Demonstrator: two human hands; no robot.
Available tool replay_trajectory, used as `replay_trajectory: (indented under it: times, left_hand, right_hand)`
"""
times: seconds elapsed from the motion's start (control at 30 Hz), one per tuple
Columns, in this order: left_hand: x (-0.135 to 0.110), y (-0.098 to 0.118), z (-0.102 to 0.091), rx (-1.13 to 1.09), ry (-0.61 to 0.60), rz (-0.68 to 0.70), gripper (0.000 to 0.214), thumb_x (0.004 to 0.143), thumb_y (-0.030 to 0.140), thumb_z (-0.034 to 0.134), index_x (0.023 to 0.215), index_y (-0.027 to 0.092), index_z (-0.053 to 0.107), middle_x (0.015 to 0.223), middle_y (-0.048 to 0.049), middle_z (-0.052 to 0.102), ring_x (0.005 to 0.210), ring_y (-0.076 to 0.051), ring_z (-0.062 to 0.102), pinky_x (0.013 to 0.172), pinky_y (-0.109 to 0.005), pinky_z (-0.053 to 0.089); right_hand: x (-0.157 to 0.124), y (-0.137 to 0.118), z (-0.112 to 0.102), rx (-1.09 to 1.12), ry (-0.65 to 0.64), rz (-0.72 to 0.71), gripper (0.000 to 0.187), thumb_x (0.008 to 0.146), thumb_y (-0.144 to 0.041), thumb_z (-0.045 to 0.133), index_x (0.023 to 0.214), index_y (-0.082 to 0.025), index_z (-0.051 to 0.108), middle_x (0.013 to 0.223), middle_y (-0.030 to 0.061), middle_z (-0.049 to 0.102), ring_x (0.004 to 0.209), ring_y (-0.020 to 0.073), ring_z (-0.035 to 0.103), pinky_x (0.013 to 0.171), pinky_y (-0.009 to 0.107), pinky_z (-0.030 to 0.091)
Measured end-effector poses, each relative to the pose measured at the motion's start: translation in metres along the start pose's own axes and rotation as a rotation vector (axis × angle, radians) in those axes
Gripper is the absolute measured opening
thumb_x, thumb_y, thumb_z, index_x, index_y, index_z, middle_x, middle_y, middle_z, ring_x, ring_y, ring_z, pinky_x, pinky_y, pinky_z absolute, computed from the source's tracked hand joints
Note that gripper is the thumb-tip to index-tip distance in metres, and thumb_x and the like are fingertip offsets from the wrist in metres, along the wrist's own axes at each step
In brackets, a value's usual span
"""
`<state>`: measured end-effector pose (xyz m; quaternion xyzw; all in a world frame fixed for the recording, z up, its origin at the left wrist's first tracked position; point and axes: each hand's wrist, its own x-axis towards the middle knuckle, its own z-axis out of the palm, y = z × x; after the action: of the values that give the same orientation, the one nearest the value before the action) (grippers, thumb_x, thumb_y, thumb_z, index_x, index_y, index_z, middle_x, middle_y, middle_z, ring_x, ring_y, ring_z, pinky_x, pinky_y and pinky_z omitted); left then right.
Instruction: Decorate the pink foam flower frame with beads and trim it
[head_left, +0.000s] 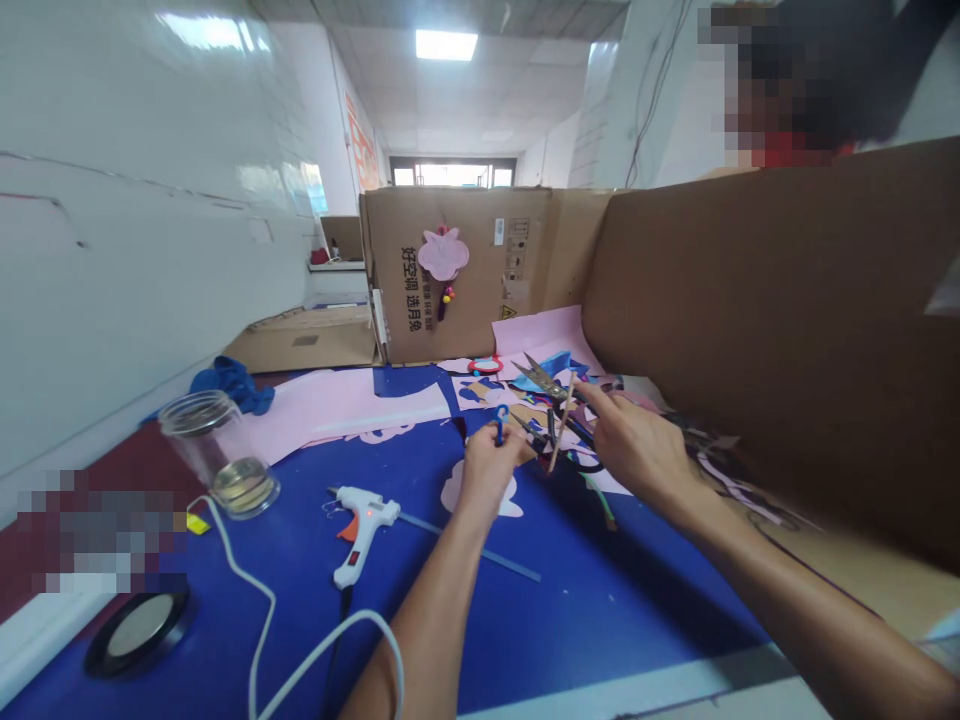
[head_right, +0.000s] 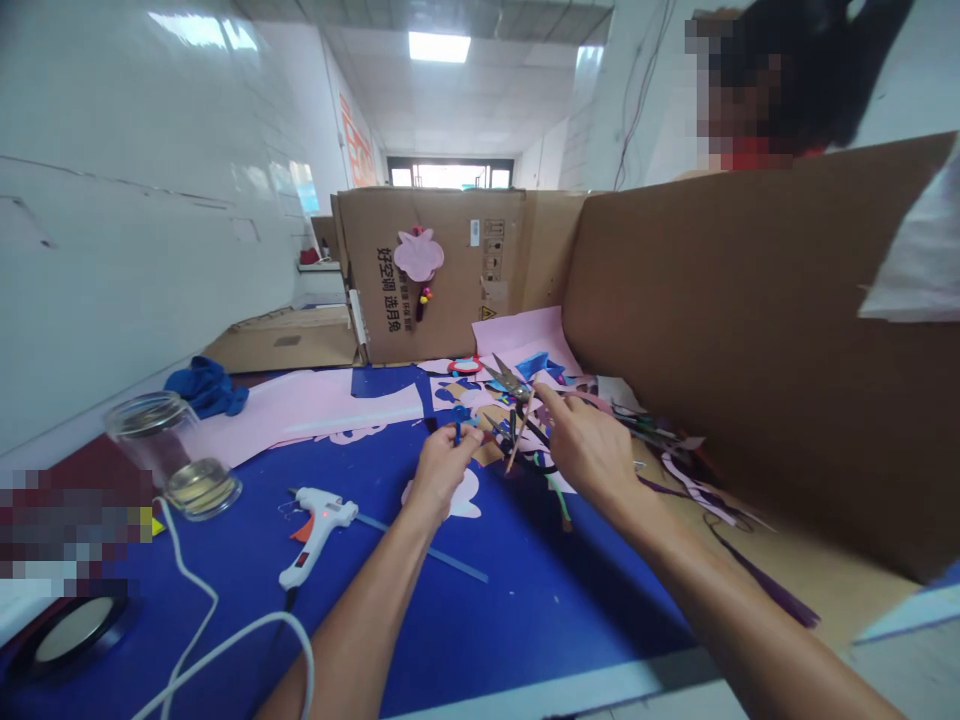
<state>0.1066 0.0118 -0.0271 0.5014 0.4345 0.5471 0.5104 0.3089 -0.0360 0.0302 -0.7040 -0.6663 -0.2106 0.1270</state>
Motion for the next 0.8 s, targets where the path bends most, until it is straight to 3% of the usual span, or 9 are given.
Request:
replay_trajectory:
  times: [0.1,0.23,0.4,0.53,0.63,0.73,0.8]
  left_hand:
    - [-0.002,-0.003,0.007,0.068,-0.020,0.014,0.021,0.078,0.036,0.082,0.076,0.018,0.071,0.075,-0.0041,0.073,0.070,-0.017,0.064,0.070,-0.027,0.047]
    - [-0.002,-0.003,0.004,0.143,-0.009,-0.033,0.023,0.081,0.039,0.081,0.076,0.021,0.068,0.062,-0.0003,0.066,0.057,-0.016,0.056,0.061,-0.028,0.041]
    - [-0.002,0.003,-0.004,0.464,0.059,0.128,0.018,0.083,0.028,0.077,0.068,0.022,0.070,0.067,-0.0060,0.070,0.064,-0.021,0.059,0.065,-0.030,0.034]
    - [-0.002,0.006,-0.007,0.497,0.105,0.175,0.018,0.084,0.024,0.076,0.066,0.023,0.074,0.065,-0.0068,0.068,0.064,-0.022,0.054,0.066,-0.031,0.029]
    - [-0.003,0.006,-0.009,0.476,0.128,0.153,0.021,0.081,0.022,0.078,0.062,0.024,0.072,0.061,-0.0050,0.063,0.060,-0.021,0.049,0.066,-0.032,0.027]
    - [-0.005,0.004,-0.010,0.543,0.001,0.140,0.023,0.079,0.027,0.082,0.059,0.024,0.072,0.056,-0.0034,0.060,0.058,-0.020,0.048,0.065,-0.032,0.026]
    - [-0.005,0.003,-0.009,0.525,-0.066,0.136,0.020,0.080,0.030,0.082,0.062,0.023,0.075,0.056,-0.0032,0.061,0.058,-0.020,0.051,0.063,-0.031,0.027]
  right_hand:
    - [0.000,-0.021,0.002,0.038,0.004,-0.024,0.069,0.097,-0.013,0.051,0.164,-0.030,0.046,0.130,0.0146,0.076,0.104,0.0323,0.073,0.074,0.034,0.054]
    - [0.001,-0.039,0.005,0.091,0.016,-0.023,0.068,0.098,-0.014,0.050,0.164,-0.031,0.045,0.134,0.0144,0.074,0.104,0.0329,0.073,0.074,0.035,0.053]
    - [0.003,-0.047,0.009,0.095,0.044,-0.046,0.067,0.099,-0.013,0.051,0.163,-0.032,0.046,0.129,0.0136,0.076,0.101,0.0314,0.073,0.073,0.033,0.052]
    - [0.007,-0.034,0.012,0.073,0.007,-0.030,0.064,0.100,-0.013,0.050,0.161,-0.032,0.050,0.129,0.0143,0.076,0.104,0.0327,0.073,0.071,0.034,0.052]
    - [0.013,-0.012,0.013,0.135,0.021,0.102,0.063,0.099,-0.015,0.049,0.161,-0.030,0.050,0.133,0.0145,0.076,0.109,0.0337,0.072,0.071,0.035,0.052]
    - [0.017,0.009,0.015,0.301,0.072,0.271,0.064,0.096,-0.019,0.052,0.159,-0.028,0.052,0.133,0.0126,0.077,0.111,0.0345,0.073,0.074,0.036,0.053]
    - [0.017,0.015,0.017,0.419,0.107,0.302,0.061,0.094,-0.021,0.053,0.156,-0.025,0.057,0.132,0.0120,0.078,0.111,0.0339,0.075,0.080,0.038,0.055]
